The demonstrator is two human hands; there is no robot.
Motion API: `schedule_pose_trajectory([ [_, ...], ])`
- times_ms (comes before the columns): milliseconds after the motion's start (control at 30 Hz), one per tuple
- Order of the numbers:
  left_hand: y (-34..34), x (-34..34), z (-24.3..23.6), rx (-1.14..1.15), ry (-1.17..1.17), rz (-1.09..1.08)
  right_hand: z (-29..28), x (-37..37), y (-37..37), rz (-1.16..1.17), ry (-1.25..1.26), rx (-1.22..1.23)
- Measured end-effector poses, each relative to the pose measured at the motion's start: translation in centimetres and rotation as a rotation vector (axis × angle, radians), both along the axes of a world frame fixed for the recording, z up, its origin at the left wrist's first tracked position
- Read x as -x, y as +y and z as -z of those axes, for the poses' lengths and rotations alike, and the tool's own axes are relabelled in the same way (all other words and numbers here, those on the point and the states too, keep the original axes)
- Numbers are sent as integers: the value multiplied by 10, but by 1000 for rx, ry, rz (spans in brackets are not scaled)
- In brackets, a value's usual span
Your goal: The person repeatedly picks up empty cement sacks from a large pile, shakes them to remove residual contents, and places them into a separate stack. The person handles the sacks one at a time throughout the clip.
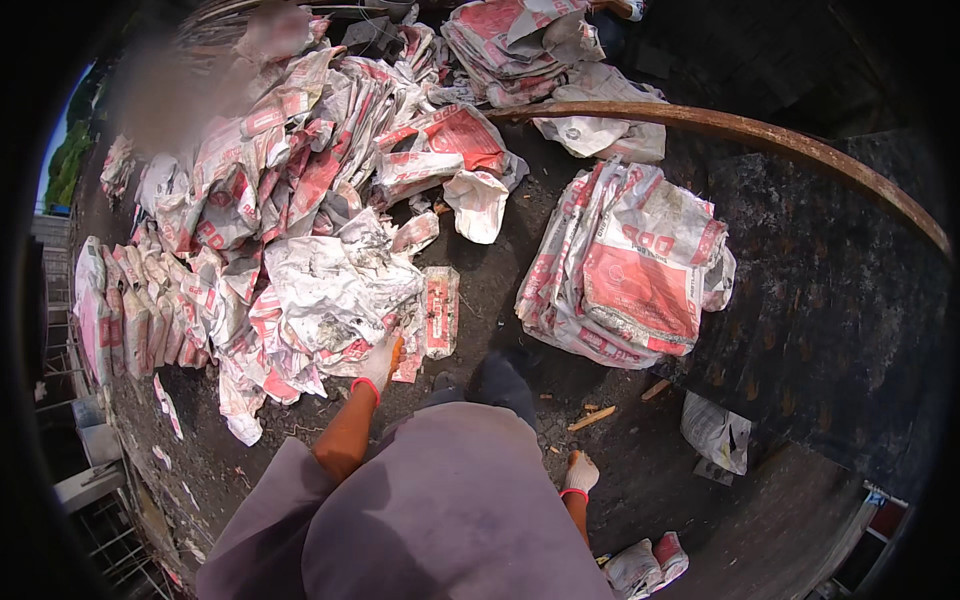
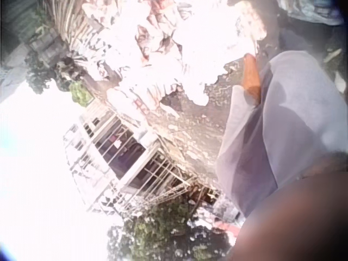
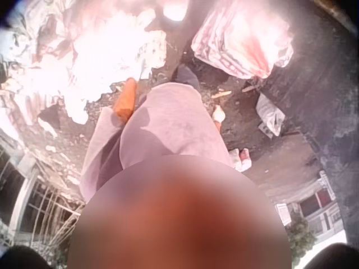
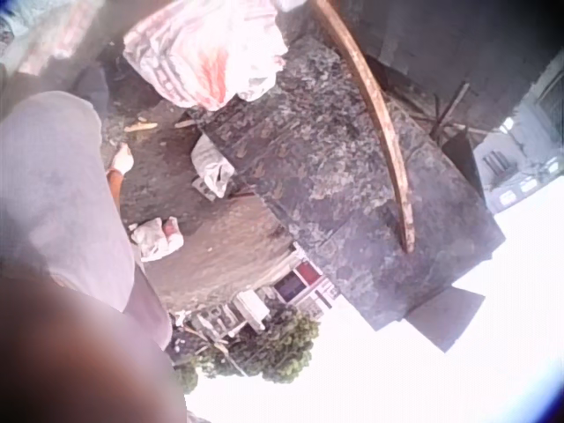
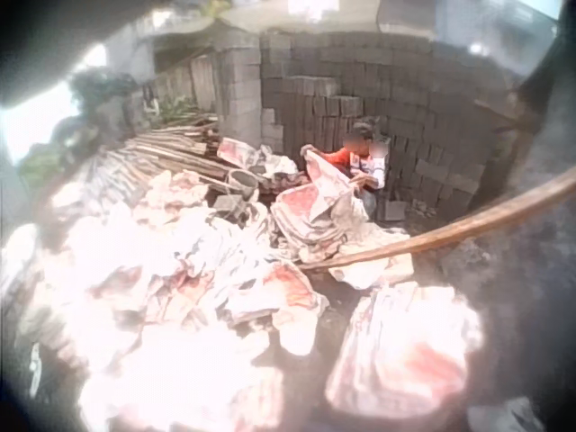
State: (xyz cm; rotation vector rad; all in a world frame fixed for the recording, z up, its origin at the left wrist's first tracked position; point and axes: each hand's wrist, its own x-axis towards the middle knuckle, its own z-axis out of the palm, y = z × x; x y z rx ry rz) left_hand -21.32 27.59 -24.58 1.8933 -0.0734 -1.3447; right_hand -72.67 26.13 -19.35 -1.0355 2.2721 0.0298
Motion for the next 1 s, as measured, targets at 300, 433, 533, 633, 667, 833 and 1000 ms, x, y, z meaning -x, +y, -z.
schedule_pose_trajectory([
  [300,306,-2,5,-407,131,-560,21,-1,88,-270,167,-144],
  [433,379,26,12,-497,226,-690,11,-35,58,-177,-43,-75],
  [533,386,40,36,-611,153,-698,2,-72,16,-21,-323,14],
  [633,358,40,54,-394,17,-822,-8,-116,-42,137,-535,-28],
  [667,345,36,54,-416,62,-867,-12,-131,-64,104,-518,-95],
  [833,259,-11,8,-200,200,-805,-15,-211,-143,193,-604,-182],
  [1000,179,-60,-35,-263,132,-753,42,-293,-237,286,-644,-318],
])
